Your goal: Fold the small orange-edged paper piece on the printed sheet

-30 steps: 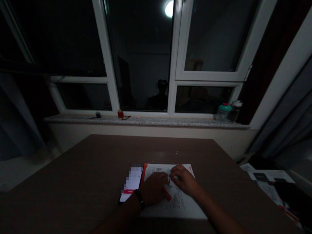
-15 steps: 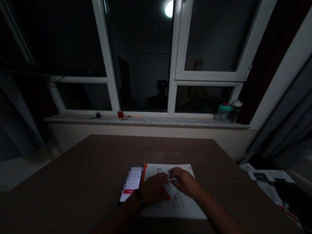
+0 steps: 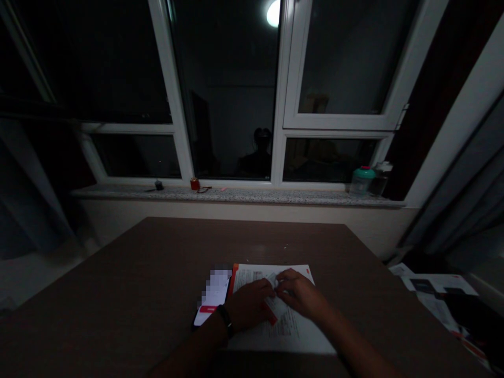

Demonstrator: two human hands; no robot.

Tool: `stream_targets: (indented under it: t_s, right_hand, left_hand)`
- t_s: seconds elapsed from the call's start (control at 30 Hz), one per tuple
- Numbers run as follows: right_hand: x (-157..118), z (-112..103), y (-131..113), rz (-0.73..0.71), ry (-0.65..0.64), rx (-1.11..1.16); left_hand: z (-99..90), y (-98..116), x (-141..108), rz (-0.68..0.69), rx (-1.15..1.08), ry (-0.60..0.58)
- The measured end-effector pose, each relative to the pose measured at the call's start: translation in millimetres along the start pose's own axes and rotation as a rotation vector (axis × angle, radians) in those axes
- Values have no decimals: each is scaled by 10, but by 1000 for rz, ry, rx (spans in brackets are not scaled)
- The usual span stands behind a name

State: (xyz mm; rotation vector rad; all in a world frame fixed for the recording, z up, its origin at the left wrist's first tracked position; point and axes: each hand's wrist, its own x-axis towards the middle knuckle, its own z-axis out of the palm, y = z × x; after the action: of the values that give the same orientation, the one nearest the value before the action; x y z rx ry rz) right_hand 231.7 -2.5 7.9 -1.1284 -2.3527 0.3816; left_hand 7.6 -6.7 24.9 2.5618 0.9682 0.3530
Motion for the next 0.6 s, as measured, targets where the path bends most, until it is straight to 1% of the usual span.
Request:
stream_targets:
  t_s: [0.37,0.6]
  right_hand:
    - [-9,-6,-8,-63,-74,38]
    - [-7,-6,-9,-76,-84,52]
  left_hand:
    - [89,-117,4,-49,11,20]
    - [56,-97,11,-47,34,-7]
